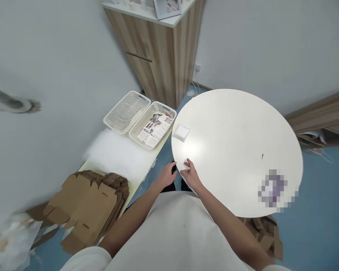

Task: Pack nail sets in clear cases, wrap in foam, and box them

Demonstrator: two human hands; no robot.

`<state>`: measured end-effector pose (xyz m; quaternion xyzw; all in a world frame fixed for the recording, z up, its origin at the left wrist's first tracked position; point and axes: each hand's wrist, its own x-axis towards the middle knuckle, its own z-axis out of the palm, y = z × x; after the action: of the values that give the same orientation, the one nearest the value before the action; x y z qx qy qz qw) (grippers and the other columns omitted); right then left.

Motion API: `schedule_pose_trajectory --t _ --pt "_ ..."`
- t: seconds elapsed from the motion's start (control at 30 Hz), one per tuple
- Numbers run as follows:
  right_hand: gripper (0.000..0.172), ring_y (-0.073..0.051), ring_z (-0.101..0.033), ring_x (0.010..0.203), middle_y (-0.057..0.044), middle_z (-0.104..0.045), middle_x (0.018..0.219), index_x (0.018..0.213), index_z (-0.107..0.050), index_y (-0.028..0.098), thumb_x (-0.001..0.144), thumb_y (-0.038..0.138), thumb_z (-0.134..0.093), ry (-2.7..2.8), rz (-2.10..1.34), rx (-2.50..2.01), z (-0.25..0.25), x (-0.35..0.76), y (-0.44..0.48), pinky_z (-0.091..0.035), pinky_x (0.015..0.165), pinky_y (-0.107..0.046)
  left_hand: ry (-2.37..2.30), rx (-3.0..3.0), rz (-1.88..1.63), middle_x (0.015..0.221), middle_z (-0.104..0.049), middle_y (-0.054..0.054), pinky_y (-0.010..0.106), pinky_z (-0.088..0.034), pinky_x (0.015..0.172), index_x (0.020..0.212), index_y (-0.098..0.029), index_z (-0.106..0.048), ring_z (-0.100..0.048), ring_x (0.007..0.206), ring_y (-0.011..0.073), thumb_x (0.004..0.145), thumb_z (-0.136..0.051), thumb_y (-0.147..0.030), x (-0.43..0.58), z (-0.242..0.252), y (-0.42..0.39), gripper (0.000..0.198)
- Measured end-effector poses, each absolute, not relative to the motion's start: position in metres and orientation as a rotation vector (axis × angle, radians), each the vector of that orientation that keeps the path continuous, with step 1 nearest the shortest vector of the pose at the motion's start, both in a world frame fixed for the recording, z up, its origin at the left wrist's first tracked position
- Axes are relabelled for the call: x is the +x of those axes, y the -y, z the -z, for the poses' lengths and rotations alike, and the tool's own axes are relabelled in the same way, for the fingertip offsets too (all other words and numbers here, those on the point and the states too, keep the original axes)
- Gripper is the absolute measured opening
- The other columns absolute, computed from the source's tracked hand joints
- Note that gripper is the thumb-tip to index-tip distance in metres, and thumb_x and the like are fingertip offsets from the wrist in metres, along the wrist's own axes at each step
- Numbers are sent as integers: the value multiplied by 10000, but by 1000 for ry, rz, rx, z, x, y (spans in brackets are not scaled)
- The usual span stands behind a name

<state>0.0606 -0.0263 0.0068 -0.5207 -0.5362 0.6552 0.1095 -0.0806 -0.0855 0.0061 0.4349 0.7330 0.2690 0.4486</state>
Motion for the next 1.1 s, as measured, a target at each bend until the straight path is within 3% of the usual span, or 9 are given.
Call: schedule_pose_trajectory --t 0.2,0.47,0.73,0.93,1.1 --pt "527 -119 -566 725 -79 -517 1154 1237 -385 234 734 339 -498 1828 -2055 -1281 -9 43 57 -482 736 -324 -1816 934 -724 1186 -549 71 382 -405 898 1151 -234 -527 -510 1072 272 748 -532 -371 -73 -31 162 426" --pt "356 -160 -586 810 -63 -609 1004 1069 -541 208 737 333 -508 2198 -2047 -870 -22 3 91 -483 729 -324 -2185 748 -1052 1158 -563 82 360 -409 903 1153 -205 -516 -518 1063 238 745 -542 -362 -108 -44 246 438" --pt "351 -218 -576 929 -96 -593 1076 1045 -581 187 730 335 -535 2687 -1798 -626 -14 -72 153 -454 804 -374 -2545 467 -919 1134 -572 105 387 -356 915 1067 -221 -556 -492 1089 288 660 -608 -357 -159 -33 347 432" --pt "376 -239 -516 1053 -88 -547 1129 1093 -561 203 724 273 -542 2837 -1460 -538 -5 -108 196 -405 897 -391 -2593 495 -521 1230 -483 114 414 -304 943 1193 -210 -452 -391 1167 294 709 -561 -335 -183 -7 403 512" --pt "436 -247 -448 1127 -91 -494 1193 1149 -521 205 715 244 -539 2928 -1301 -519 -8 -114 212 -357 954 -407 -2565 619 -577 1173 -496 100 401 -318 934 1119 -230 -528 -405 1131 293 694 -602 -369 -195 10 418 453"
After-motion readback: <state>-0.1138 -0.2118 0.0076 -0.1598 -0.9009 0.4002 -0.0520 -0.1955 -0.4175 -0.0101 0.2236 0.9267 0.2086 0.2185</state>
